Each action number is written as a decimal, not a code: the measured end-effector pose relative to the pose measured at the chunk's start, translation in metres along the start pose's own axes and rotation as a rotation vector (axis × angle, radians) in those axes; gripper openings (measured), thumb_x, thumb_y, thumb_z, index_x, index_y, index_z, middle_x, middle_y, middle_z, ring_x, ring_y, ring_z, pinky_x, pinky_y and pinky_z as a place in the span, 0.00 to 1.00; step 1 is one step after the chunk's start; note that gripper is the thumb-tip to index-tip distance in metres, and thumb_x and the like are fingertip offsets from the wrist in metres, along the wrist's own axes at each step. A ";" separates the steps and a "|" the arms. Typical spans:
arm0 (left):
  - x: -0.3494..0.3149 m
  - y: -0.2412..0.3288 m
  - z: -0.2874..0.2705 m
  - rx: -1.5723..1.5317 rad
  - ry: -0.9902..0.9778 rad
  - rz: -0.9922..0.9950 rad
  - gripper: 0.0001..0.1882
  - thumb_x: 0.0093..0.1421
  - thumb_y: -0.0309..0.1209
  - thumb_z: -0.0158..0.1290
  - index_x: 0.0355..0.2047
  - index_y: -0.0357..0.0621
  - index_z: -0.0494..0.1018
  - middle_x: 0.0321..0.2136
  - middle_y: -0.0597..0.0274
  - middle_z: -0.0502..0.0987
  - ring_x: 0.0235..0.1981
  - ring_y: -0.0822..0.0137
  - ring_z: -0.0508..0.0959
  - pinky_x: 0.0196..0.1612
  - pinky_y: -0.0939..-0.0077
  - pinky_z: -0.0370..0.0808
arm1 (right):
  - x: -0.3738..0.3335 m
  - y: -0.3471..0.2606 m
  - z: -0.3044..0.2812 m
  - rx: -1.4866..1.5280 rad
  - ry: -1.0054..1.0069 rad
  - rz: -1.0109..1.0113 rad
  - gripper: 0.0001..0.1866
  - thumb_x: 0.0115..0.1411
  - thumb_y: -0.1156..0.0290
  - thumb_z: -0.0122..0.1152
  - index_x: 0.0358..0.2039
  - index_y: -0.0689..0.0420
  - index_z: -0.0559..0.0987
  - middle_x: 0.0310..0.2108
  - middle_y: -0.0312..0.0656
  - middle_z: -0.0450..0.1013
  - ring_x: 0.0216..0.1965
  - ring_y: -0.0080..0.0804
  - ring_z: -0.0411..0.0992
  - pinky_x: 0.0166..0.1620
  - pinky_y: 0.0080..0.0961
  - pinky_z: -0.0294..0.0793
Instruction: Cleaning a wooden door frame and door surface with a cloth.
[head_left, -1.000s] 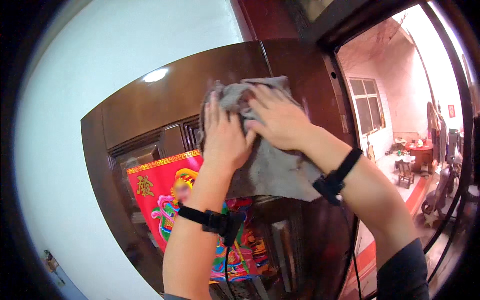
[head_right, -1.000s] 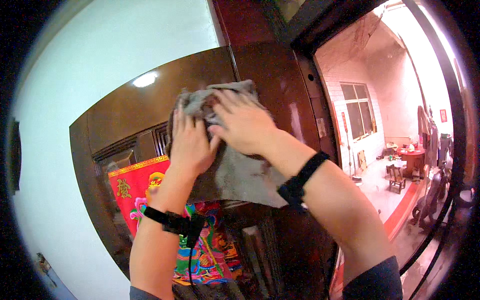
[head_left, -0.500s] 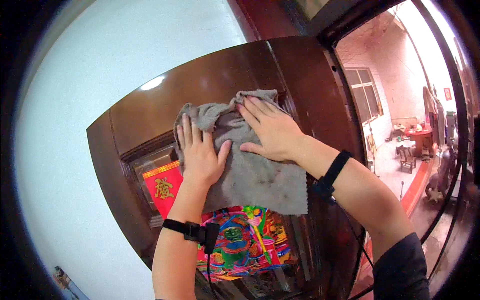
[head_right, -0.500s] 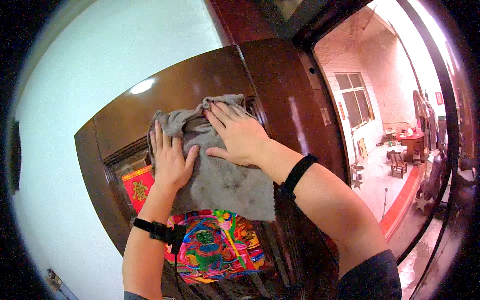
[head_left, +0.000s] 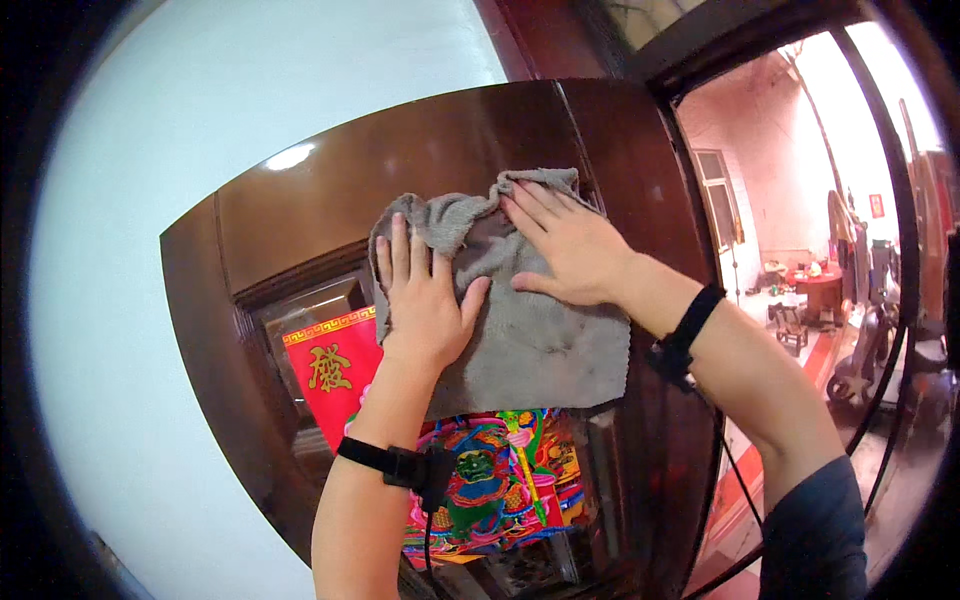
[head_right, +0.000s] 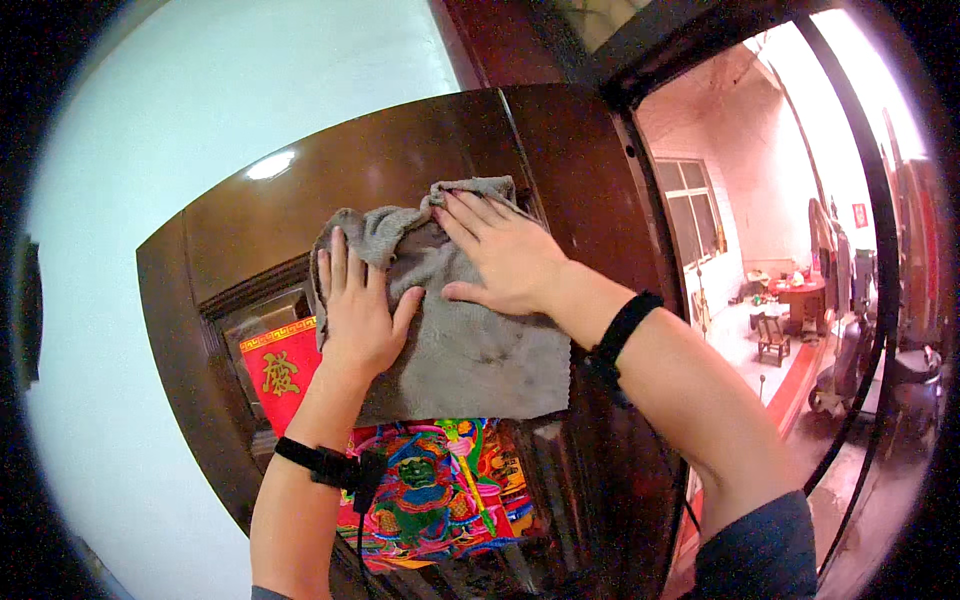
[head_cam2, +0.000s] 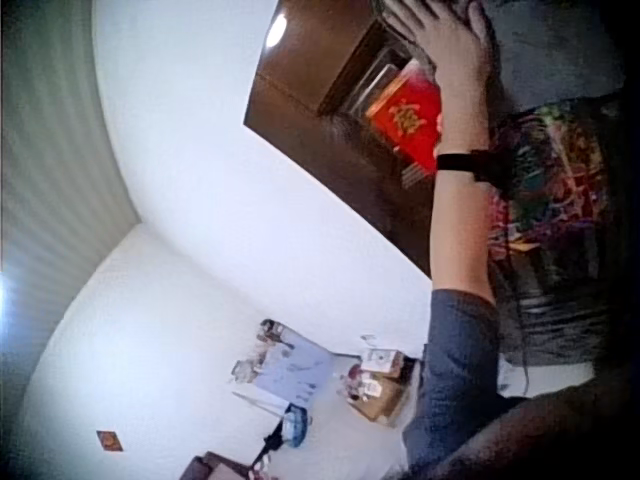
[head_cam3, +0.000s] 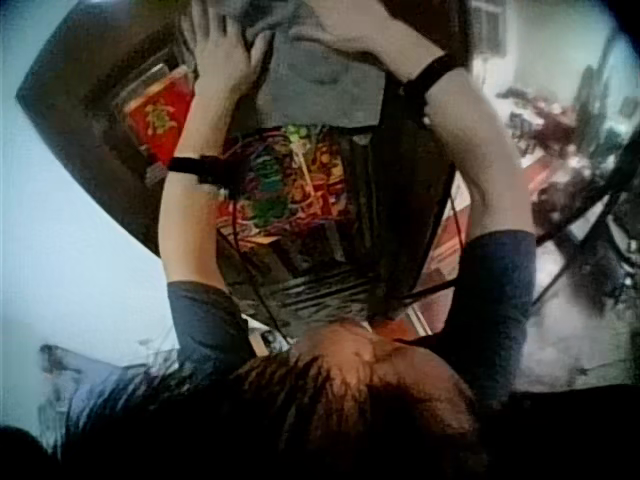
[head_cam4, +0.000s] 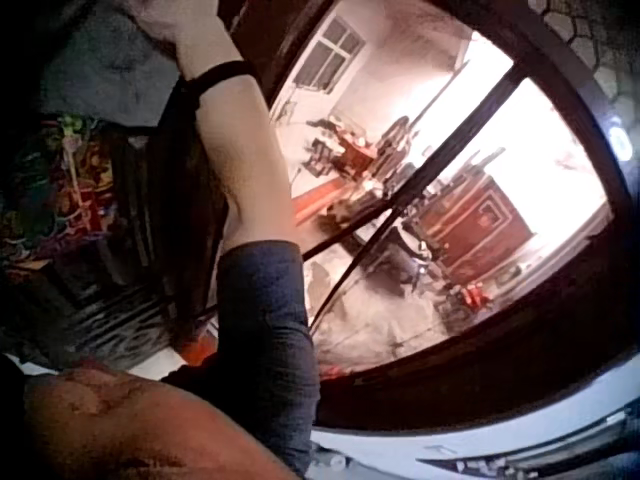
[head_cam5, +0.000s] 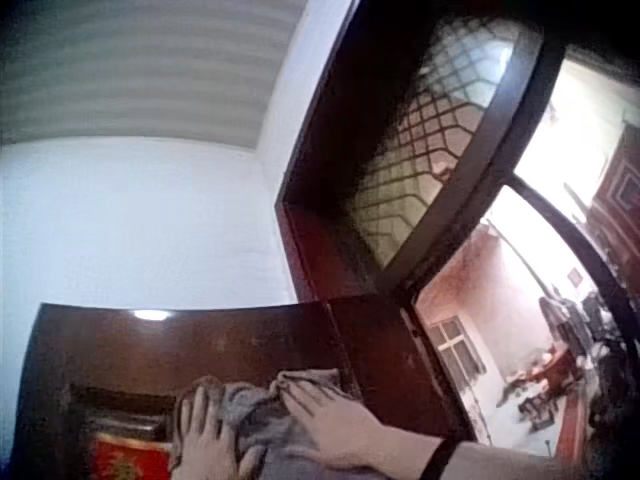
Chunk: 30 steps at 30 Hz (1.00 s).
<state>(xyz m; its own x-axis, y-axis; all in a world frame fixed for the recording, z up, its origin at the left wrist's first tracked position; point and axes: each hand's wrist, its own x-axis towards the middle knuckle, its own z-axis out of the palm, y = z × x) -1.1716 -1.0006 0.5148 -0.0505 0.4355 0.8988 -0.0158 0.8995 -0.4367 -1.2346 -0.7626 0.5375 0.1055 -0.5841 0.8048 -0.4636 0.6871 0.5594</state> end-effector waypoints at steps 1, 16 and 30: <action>0.001 0.000 0.006 0.002 0.006 0.004 0.39 0.65 0.49 0.54 0.67 0.34 0.61 0.66 0.35 0.61 0.73 0.33 0.48 0.74 0.37 0.42 | 0.002 -0.003 0.004 -0.008 0.042 0.029 0.51 0.63 0.36 0.54 0.71 0.68 0.59 0.74 0.57 0.52 0.75 0.50 0.49 0.76 0.41 0.48; 0.008 0.015 0.008 0.004 0.027 0.003 0.32 0.64 0.48 0.55 0.58 0.32 0.70 0.63 0.32 0.63 0.72 0.33 0.51 0.73 0.37 0.43 | -0.007 0.028 -0.008 0.038 0.026 -0.048 0.48 0.64 0.41 0.58 0.71 0.66 0.59 0.73 0.58 0.55 0.73 0.54 0.53 0.74 0.45 0.52; 0.000 0.018 -0.002 0.060 -0.017 -0.036 0.39 0.63 0.48 0.56 0.66 0.33 0.63 0.66 0.31 0.60 0.73 0.33 0.49 0.73 0.37 0.44 | 0.013 0.016 -0.006 0.076 0.041 -0.010 0.45 0.68 0.39 0.50 0.71 0.63 0.60 0.73 0.52 0.55 0.75 0.46 0.51 0.75 0.41 0.49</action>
<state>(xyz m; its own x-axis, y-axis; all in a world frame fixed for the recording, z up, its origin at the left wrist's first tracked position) -1.1696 -0.9843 0.5075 -0.0660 0.4015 0.9135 -0.0778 0.9106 -0.4059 -1.2354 -0.7569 0.5582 0.1455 -0.5720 0.8073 -0.5279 0.6452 0.5523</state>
